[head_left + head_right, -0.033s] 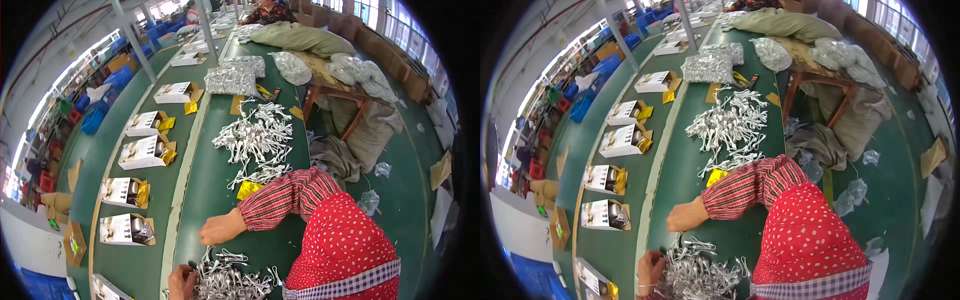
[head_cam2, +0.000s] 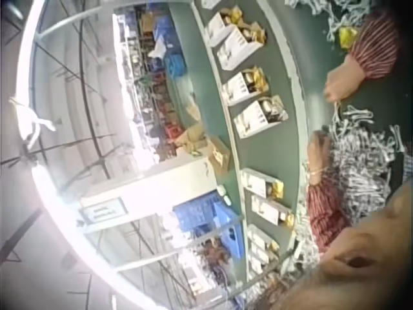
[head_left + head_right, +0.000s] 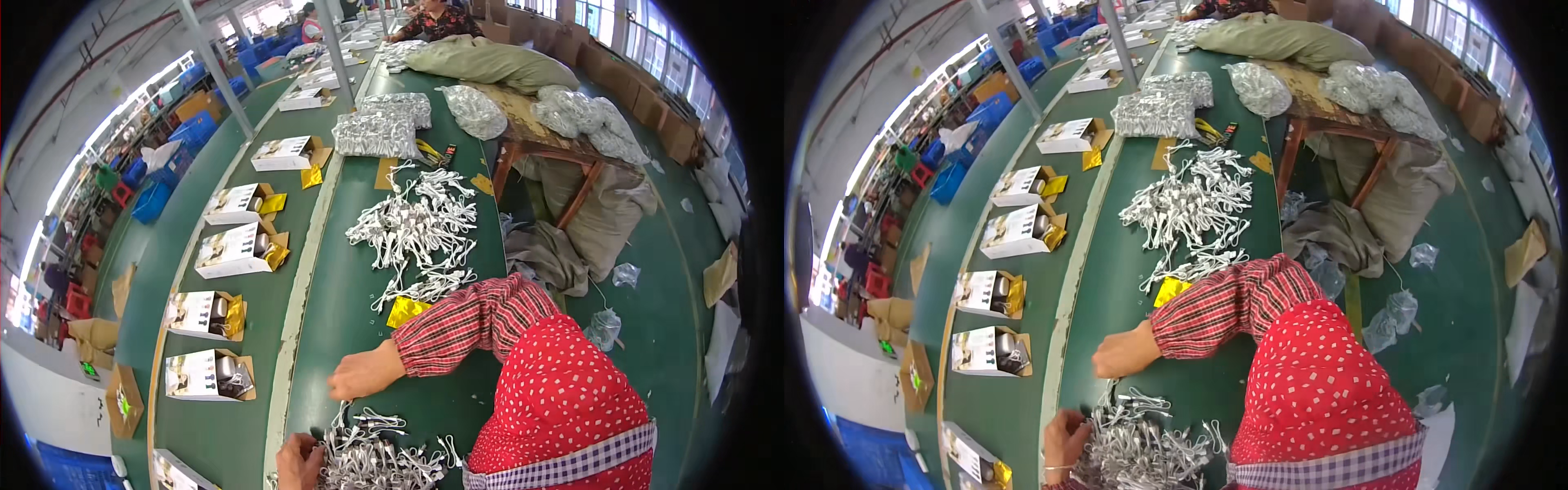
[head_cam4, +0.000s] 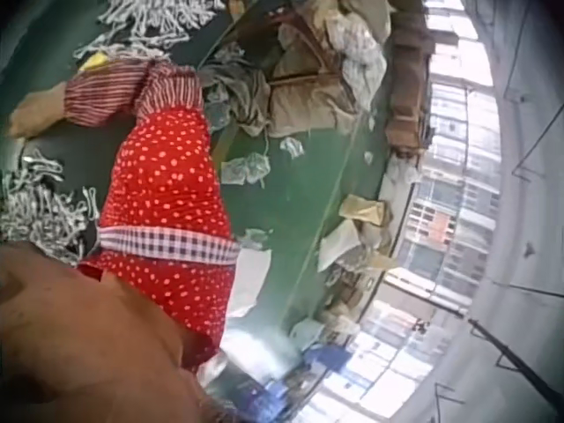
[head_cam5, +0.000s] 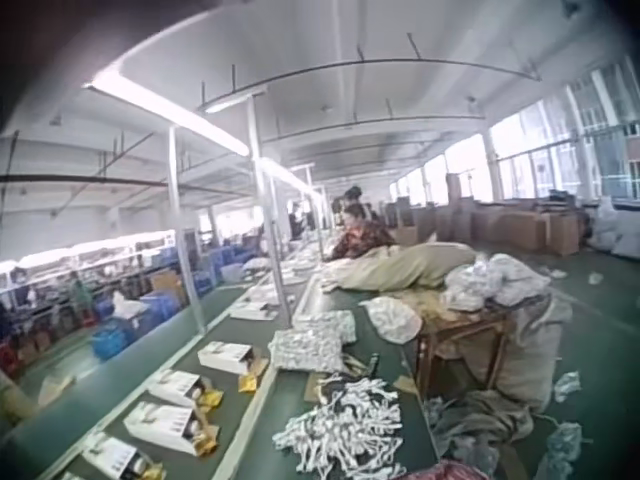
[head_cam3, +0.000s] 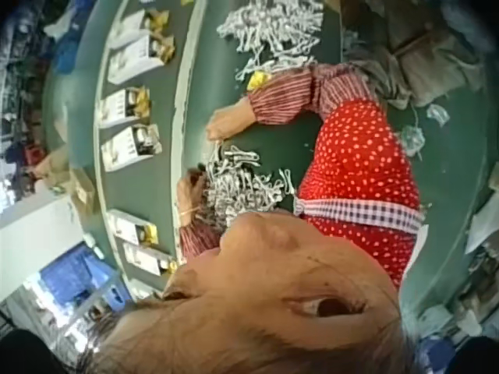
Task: The person packs product boxes on an assembly line by placing small packaged accessories and white cables into boxes by hand, empties a bag of cables onto the work table, and sorts through the cables to insert them into boxes.
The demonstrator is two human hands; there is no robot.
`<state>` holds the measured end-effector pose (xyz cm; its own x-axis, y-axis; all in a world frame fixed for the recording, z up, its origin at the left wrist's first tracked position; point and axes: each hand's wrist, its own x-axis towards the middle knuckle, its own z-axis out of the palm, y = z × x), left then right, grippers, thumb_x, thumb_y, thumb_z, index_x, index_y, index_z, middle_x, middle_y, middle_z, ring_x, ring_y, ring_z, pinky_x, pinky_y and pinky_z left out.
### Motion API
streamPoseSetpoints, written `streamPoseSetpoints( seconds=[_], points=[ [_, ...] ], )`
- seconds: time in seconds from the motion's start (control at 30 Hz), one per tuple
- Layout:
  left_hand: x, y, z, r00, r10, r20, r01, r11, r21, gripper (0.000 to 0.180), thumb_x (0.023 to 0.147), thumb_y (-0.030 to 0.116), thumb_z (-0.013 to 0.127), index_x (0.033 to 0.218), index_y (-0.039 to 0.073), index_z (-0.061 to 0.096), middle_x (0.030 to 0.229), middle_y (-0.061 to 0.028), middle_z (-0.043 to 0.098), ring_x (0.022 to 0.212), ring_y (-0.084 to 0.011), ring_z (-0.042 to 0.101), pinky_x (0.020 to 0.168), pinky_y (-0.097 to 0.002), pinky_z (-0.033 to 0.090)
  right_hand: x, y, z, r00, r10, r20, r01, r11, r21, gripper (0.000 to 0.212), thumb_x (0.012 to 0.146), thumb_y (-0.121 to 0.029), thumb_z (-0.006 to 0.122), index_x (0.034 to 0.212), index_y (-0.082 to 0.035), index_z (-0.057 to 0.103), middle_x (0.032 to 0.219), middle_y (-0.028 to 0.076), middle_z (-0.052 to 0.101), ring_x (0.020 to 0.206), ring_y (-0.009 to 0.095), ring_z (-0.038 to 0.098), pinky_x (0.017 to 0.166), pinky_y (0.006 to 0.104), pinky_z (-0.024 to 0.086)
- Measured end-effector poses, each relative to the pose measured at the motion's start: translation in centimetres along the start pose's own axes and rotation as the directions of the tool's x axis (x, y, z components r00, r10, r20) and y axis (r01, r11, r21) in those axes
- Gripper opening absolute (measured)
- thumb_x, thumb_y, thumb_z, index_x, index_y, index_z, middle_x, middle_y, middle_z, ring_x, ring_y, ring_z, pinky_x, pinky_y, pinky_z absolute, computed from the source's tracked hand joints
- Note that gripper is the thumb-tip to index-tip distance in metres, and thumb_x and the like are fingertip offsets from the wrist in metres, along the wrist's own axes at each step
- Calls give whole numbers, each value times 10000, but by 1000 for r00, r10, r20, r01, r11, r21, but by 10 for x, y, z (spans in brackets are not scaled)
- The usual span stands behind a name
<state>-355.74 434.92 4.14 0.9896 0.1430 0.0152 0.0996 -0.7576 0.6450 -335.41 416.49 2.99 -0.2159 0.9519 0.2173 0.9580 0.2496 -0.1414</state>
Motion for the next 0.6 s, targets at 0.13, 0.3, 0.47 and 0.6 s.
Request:
streamPoseSetpoints(
  seconds=[0.13, 0.3, 0.47, 0.6],
  points=[
    [-4, 15, 2, 994, -93, -49, 92, 996, -17, 204, 707, 90, 705, 840, -14, 590, 648, -105, 624, 565, -164, 597, 551, -298, 480, -18, -1, 0, 985, 172, 16, -171, 957, 235, 215, 798, -170, 605, 755, 34, 552, 745, 209, 598, 731, 384, 616, 628, 458, 499],
    [-19, 20, -10, 957, -236, -170, 200, 958, -207, 211, 851, 144, 612, 984, -19, 591, 812, -172, 620, 698, -348, 583, 658, -403, 495, -10, 30, 13, 999, 26, 39, -45, 781, 623, 226, 801, -197, 631, 784, 28, 615, 692, 180, 619, 636, 282, 625, 568, 382, 489],
    [-44, 21, -17, 866, -294, -405, 134, 916, -377, 133, 755, 30, 706, 863, 3, 634, 760, -85, 631, 684, -142, 606, 631, -253, 476, 4, 38, -15, 970, 232, 75, -230, 767, 599, 212, 854, -234, 612, 822, -29, 655, 646, 82, 629, 546, 149, 590, 519, 284, 454],
    [-50, 51, -22, 857, 66, -510, -85, 996, -14, 149, 731, -31, 724, 806, 6, 601, 832, -99, 650, 721, -184, 631, 644, -258, 493, 49, 27, -26, 878, 312, 363, -477, 502, 722, 276, 863, -281, 626, 804, -12, 648, 643, 40, 620, 544, 72, 548, 487, 231, 426]
  ],
)
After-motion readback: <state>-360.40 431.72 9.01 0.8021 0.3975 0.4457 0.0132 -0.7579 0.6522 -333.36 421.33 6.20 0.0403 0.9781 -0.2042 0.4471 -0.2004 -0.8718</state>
